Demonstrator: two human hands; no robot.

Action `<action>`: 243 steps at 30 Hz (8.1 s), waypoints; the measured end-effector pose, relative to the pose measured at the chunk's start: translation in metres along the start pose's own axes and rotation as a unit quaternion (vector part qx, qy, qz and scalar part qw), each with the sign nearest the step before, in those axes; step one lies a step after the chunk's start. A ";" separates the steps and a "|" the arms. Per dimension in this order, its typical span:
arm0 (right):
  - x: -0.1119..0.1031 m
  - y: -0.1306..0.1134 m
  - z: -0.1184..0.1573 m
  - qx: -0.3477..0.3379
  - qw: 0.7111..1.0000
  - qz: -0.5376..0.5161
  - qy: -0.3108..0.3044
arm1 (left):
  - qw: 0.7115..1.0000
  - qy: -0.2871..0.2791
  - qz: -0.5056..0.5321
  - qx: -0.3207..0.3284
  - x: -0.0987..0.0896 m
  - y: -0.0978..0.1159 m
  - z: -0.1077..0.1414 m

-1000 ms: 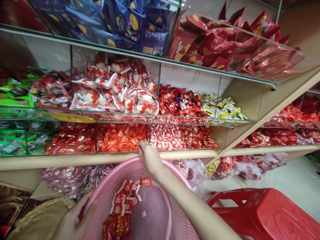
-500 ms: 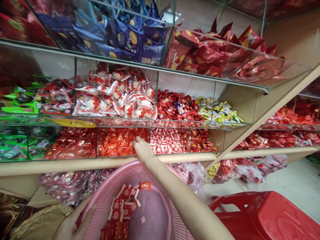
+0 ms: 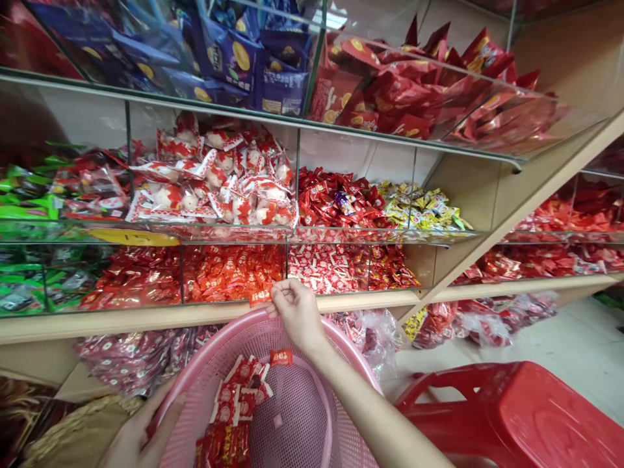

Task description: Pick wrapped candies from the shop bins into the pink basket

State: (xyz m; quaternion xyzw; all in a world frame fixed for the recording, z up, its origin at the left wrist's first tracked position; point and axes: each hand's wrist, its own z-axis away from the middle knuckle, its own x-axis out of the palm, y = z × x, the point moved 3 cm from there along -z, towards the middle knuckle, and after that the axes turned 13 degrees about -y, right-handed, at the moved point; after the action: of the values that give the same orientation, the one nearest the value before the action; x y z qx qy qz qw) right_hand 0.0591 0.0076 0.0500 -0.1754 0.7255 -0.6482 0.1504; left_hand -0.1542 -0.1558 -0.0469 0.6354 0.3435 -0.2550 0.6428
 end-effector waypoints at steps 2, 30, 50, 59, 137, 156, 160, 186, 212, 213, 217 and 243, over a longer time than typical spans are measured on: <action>-0.003 0.004 0.008 0.023 0.999 -0.033 0.003 | 1.000 0.000 0.003 -0.010 -0.003 0.005 0.000; 0.002 0.014 -0.007 0.019 0.882 0.469 -0.037 | 0.996 -0.046 0.043 -0.063 -0.001 -0.001 -0.001; 0.009 0.018 -0.034 0.021 0.991 0.123 -0.041 | 0.996 -0.047 0.041 -0.057 0.001 -0.009 0.001; 0.001 0.018 0.010 0.149 0.968 -0.197 -0.048 | 0.999 -0.027 0.014 -0.044 -0.006 0.000 -0.001; 0.030 0.021 -0.025 0.002 0.995 0.071 -0.067 | 0.999 -0.034 -0.009 -0.032 0.002 -0.012 0.000; 0.031 0.045 -0.071 0.041 0.999 -0.010 0.004 | 0.999 -0.037 0.000 -0.014 -0.004 -0.001 -0.001; 0.034 0.028 -0.029 0.099 0.961 -0.256 -0.035 | 0.999 -0.043 -0.007 -0.033 -0.004 -0.002 -0.002; -0.015 0.086 0.086 0.245 0.931 -0.270 0.034 | 0.997 -0.052 -0.007 -0.051 0.000 -0.011 -0.001; -0.015 0.100 0.075 0.149 0.975 0.156 0.045 | 0.997 -0.053 0.012 -0.060 -0.002 -0.004 -0.002; -0.014 0.089 0.070 0.122 0.973 0.193 0.041 | 0.997 -0.055 0.009 -0.061 -0.001 -0.005 -0.002; -0.007 0.033 0.030 0.005 0.947 0.320 -0.006 | 0.997 -0.055 -0.004 -0.057 0.001 -0.009 -0.002; 0.026 -0.003 -0.071 0.056 0.717 0.674 -0.172 | 0.996 -0.043 0.022 -0.068 -0.003 -0.007 0.002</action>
State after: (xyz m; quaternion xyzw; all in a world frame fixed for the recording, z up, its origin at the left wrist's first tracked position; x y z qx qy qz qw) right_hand 0.0047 0.0586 0.0613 0.2602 0.5762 -0.3733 0.6790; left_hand -0.1611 -0.1582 -0.0493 0.5859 0.3177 -0.2441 0.7045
